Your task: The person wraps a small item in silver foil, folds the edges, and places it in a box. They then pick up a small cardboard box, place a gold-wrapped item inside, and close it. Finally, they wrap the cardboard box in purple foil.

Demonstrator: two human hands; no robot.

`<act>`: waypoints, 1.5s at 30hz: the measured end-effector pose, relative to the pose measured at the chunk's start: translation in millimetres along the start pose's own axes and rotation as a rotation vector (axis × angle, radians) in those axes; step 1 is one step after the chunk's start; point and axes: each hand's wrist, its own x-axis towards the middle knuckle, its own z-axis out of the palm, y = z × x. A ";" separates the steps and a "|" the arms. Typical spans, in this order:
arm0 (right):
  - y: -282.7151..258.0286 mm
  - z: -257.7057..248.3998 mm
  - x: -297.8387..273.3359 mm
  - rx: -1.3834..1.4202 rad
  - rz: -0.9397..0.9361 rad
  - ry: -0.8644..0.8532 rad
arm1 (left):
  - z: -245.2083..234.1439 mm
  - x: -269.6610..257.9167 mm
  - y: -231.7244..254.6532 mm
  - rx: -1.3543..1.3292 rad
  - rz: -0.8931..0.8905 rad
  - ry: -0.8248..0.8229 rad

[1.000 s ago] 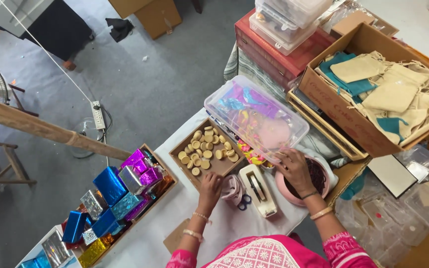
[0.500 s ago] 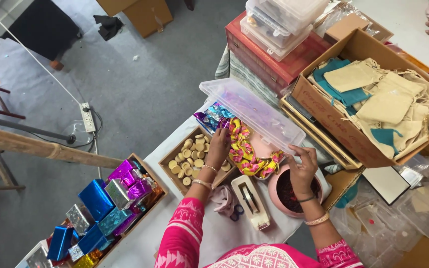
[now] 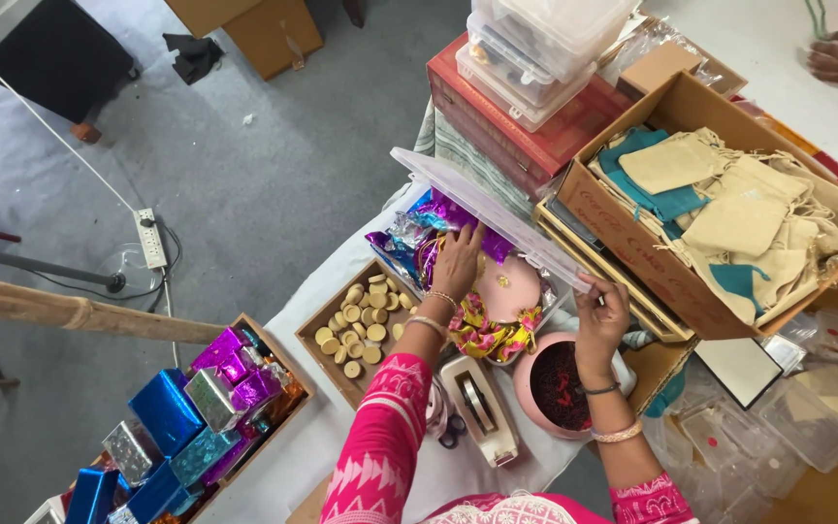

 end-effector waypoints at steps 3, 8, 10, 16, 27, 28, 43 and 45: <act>0.7 -0.6 2.3 0.003 -0.021 0.008 | -8.6 8.5 6.1 -0.006 -0.070 -0.133; -0.1 -0.1 4.8 0.036 -0.007 0.007 | 17.6 12.1 -7.3 0.152 0.000 0.015; 0.7 -0.5 5.8 0.056 -0.005 0.011 | 6.5 11.7 -3.5 0.218 0.029 0.004; 2.3 1.5 5.8 0.082 0.028 0.032 | 15.8 7.2 -21.3 -0.065 0.208 0.046; 0.5 -0.3 -0.1 0.104 0.024 -0.001 | 27.8 28.7 -6.9 -0.209 -0.094 0.142; 1.7 -2.1 -0.7 0.101 0.024 0.002 | 33.4 27.5 -8.5 -0.211 -0.090 0.140; 17.8 -1.1 -6.1 0.194 0.063 -0.017 | 11.0 15.3 0.8 0.011 0.032 0.210; 21.4 1.1 -8.7 0.223 0.073 0.053 | 0.9 10.3 8.3 -0.024 0.076 0.235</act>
